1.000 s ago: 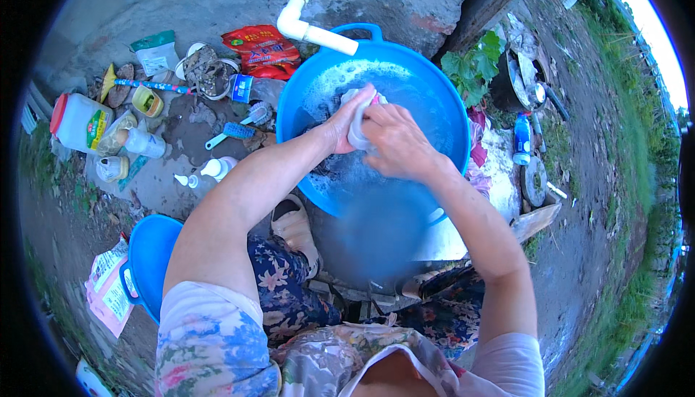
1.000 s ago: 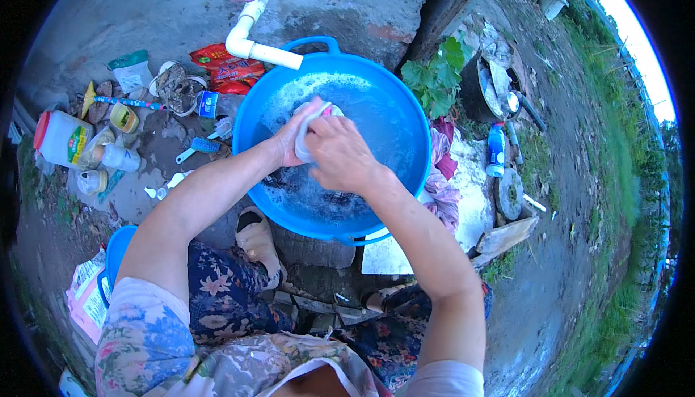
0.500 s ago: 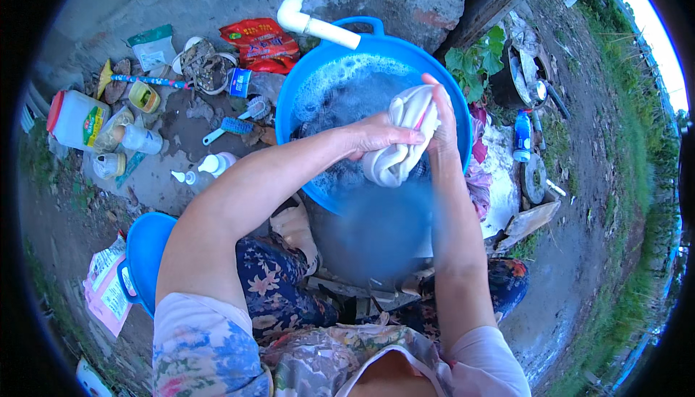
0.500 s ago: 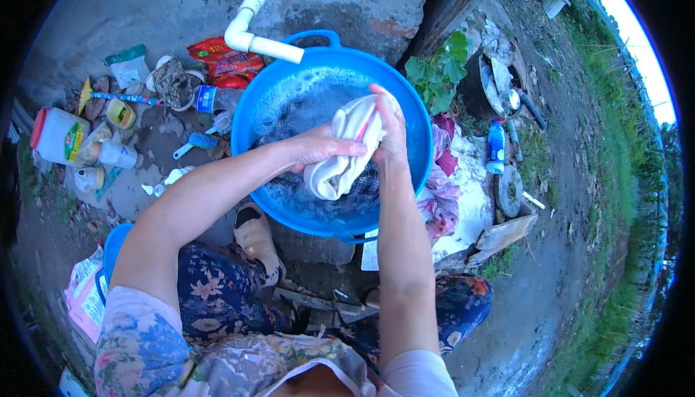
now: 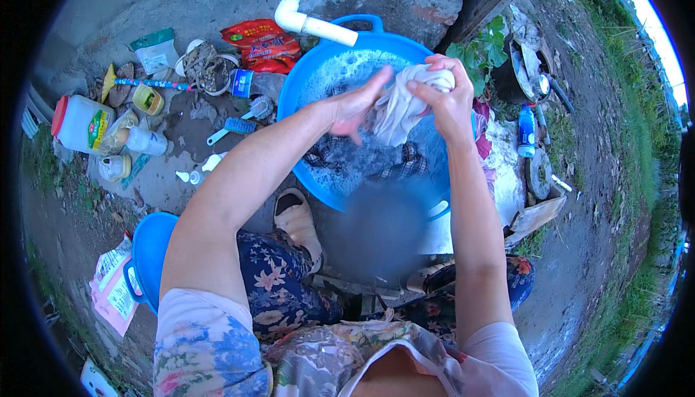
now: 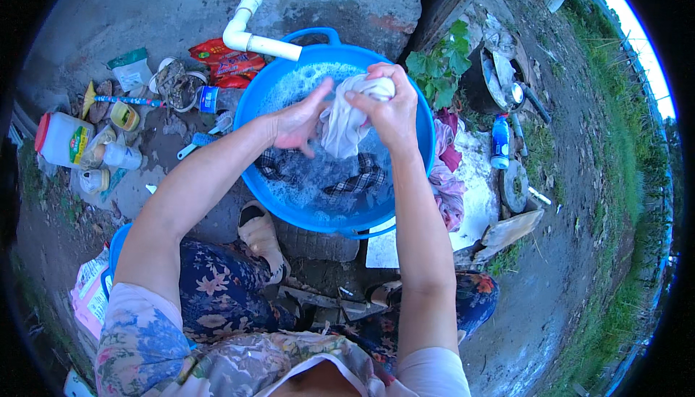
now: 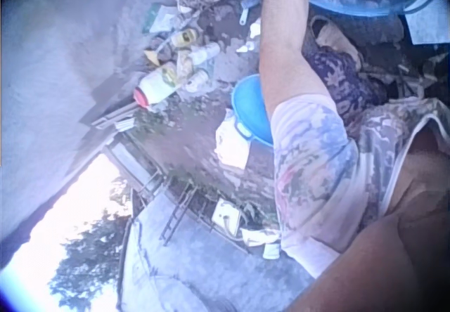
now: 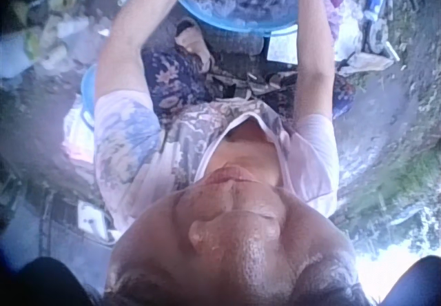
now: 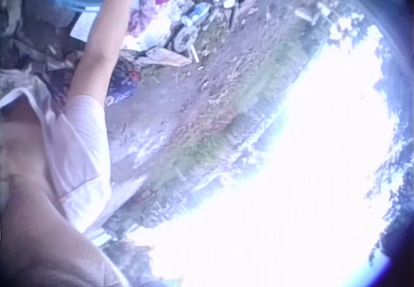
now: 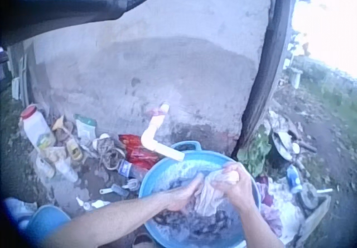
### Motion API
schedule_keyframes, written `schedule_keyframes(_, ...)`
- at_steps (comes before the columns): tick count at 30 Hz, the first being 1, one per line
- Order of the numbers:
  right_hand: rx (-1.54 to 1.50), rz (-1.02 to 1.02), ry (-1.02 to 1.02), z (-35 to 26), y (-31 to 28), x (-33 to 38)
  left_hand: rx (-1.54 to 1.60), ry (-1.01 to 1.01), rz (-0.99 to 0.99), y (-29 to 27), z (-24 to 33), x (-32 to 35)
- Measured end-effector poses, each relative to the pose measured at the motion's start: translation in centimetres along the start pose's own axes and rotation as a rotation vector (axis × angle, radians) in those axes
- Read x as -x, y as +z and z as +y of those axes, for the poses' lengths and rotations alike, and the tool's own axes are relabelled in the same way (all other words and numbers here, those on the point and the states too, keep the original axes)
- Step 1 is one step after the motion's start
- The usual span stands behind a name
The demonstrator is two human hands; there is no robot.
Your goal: The person hand-washes multiple garments in a blue basin filled with soapy water. They scrub, rinse, and wring out each item by hand, then place the cleaned pieces into a second blue basin nearby.
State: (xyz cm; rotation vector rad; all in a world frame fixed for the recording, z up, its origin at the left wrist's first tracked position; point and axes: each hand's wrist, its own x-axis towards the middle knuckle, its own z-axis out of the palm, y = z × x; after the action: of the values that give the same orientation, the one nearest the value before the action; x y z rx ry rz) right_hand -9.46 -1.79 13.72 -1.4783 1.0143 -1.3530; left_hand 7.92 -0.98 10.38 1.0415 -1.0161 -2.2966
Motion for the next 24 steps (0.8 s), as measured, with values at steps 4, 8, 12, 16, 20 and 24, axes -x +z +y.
schedule_keyframes(4, 0.345, -0.157, -0.535, -2.0, 0.8, 1.2, 0.471, -0.059, -0.093, -0.4, -1.8, -0.2)
schedule_keyframes(8, 0.461, 0.153, -0.527, -0.3, 1.0, 5.3, 0.485, 0.333, 0.270, 2.2, -2.1, -2.4)
schedule_keyframes(12, -0.683, 0.553, 0.243, 3.4, 3.2, 8.6, 0.168, 0.574, 0.593, 4.0, -2.0, -2.9)
schedule_keyframes(16, -1.072, 0.390, 0.633, 4.0, 3.6, 8.4, -0.413, 0.829, 0.708, 4.6, -2.0, -2.9)
schedule_keyframes(20, -1.185, 0.234, 0.773, 4.8, 3.1, 7.6, -0.704, 0.984, 0.645, 6.1, -1.2, -1.8)
schedule_keyframes(24, -1.269, -0.006, 0.873, 5.6, 2.7, 6.3, -0.954, 1.168, 0.559, 6.9, -0.8, -0.4)
